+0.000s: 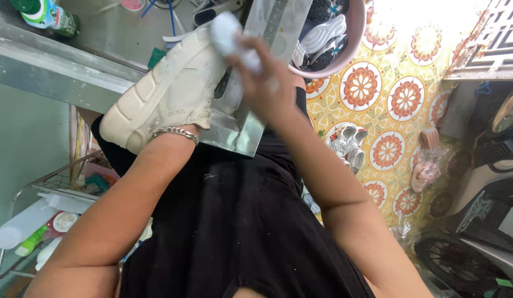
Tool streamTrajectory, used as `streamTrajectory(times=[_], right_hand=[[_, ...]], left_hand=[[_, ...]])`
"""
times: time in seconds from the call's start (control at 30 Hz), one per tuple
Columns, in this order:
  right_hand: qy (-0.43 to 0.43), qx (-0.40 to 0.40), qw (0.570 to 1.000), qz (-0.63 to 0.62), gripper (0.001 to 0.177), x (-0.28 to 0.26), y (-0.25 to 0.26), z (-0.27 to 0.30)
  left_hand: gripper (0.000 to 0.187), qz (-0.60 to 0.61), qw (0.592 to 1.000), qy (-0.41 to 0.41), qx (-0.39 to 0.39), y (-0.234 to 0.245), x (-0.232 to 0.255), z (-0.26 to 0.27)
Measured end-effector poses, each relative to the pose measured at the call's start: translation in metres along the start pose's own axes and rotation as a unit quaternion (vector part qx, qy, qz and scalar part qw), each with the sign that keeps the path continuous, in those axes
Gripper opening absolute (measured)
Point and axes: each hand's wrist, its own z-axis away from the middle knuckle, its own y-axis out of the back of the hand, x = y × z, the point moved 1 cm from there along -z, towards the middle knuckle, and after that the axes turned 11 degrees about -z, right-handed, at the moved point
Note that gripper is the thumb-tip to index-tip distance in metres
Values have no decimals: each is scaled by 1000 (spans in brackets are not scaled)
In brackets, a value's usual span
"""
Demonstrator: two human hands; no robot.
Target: The person scrubs the soles and sides of shoes with a brush and soapy water from a cup, then rinses them under a faucet.
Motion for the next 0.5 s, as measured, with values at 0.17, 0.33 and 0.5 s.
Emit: streamTrajectory(times=[0.17, 0.33, 0.5], right_hand=[[6, -34, 996, 82, 36, -19, 4, 8], [39, -71, 993, 88, 41, -36, 4, 12], [12, -56, 988, 141, 31, -20, 18, 0]], left_hand=[[41, 1, 1000, 10, -4, 32, 3, 7], [37, -16, 997, 9, -75, 57, 5, 32], [31, -186, 965, -184, 9, 25, -5, 37]])
